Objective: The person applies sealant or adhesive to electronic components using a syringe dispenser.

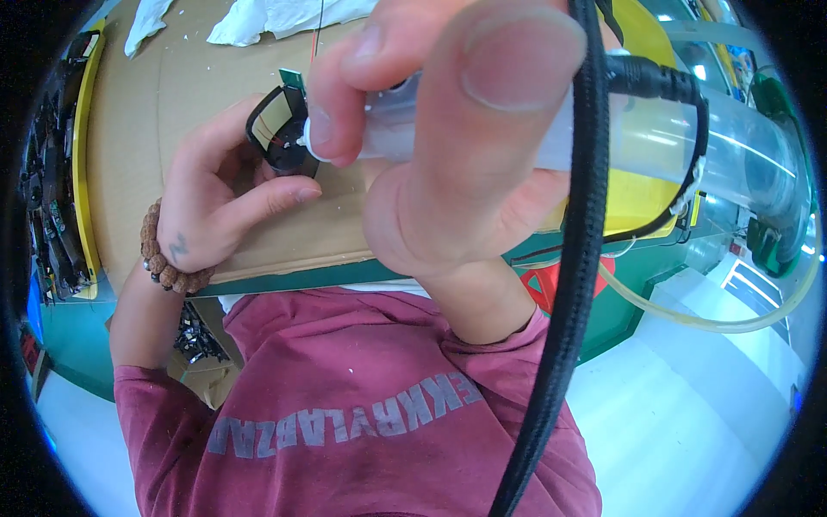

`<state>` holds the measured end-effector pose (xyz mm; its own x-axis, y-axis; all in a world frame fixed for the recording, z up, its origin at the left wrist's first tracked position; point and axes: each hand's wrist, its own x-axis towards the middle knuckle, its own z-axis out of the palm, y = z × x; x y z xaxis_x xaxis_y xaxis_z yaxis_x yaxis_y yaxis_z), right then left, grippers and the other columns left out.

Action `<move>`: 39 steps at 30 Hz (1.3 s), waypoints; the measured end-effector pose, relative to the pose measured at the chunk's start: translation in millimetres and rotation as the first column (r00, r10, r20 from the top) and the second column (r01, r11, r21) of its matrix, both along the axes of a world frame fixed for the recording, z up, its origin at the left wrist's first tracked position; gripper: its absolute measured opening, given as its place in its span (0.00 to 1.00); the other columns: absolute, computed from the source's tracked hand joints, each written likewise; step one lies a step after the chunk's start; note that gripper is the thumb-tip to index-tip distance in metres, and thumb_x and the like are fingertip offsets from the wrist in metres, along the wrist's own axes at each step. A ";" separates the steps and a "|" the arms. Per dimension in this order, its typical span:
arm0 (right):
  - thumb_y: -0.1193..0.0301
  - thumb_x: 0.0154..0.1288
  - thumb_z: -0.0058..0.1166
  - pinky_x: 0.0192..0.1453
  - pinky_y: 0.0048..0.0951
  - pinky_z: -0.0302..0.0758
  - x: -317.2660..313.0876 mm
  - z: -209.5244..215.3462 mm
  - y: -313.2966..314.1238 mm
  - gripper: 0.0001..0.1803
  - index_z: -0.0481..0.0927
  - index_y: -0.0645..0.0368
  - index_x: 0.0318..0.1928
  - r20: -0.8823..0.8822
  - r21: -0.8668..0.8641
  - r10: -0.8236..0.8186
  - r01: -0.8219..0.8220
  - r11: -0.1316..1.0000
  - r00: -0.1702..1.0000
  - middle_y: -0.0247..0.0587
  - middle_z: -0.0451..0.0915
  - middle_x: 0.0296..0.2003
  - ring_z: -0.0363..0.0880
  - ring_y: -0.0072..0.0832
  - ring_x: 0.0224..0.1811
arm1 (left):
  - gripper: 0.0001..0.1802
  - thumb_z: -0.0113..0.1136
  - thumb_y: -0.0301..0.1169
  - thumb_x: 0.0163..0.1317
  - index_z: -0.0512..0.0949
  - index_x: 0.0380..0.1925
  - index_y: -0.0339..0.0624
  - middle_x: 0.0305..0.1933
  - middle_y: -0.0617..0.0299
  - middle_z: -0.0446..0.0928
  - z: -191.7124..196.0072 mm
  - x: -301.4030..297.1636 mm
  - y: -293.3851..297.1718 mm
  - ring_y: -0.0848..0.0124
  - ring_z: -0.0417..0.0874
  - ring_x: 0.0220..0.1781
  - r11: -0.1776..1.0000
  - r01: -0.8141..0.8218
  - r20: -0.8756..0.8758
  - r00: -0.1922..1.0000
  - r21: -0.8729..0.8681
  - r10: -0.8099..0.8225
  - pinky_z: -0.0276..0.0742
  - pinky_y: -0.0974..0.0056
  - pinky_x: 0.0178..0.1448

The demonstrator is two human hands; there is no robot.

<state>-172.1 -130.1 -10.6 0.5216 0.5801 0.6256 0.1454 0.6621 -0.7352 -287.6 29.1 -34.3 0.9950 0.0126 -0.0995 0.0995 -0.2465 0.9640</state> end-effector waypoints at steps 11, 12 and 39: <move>0.45 0.70 0.30 0.23 0.21 0.58 0.9 0.7 -1.4 0.23 0.75 0.41 0.49 0.014 -0.004 0.029 -0.029 1.000 0.999 0.26 0.76 0.40 0.63 0.19 0.20 | 0.29 0.68 0.23 0.49 0.70 0.53 0.35 0.41 0.67 0.73 -0.1 0.1 -1.3 0.81 0.70 0.39 1.000 0.004 0.012 1.000 0.002 -0.004 0.67 0.76 0.40; 0.45 0.70 0.30 0.23 0.21 0.58 2.1 1.0 -1.5 0.23 0.75 0.40 0.49 0.032 -0.010 0.039 -0.039 0.999 0.999 0.26 0.76 0.40 0.63 0.19 0.21 | 0.28 0.68 0.23 0.49 0.70 0.52 0.35 0.42 0.67 0.73 -1.2 0.5 -1.4 0.81 0.71 0.39 1.000 0.007 0.041 0.999 0.003 -0.007 0.67 0.76 0.40; 0.48 0.70 0.35 0.25 0.20 0.60 8.1 -2.2 -9.8 0.21 0.76 0.45 0.48 -0.090 0.075 0.067 -0.060 0.995 0.994 0.28 0.76 0.38 0.67 0.19 0.25 | 0.28 0.68 0.24 0.49 0.72 0.53 0.35 0.47 0.64 0.74 2.1 0.2 0.9 0.80 0.71 0.41 0.995 0.044 0.054 0.997 0.092 -0.050 0.68 0.76 0.39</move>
<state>-164.0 -139.9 -12.8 0.5423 0.5689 0.6184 0.0353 0.7199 -0.6932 -287.4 30.0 -32.2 0.9987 -0.0279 -0.0437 0.0318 -0.3363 0.9412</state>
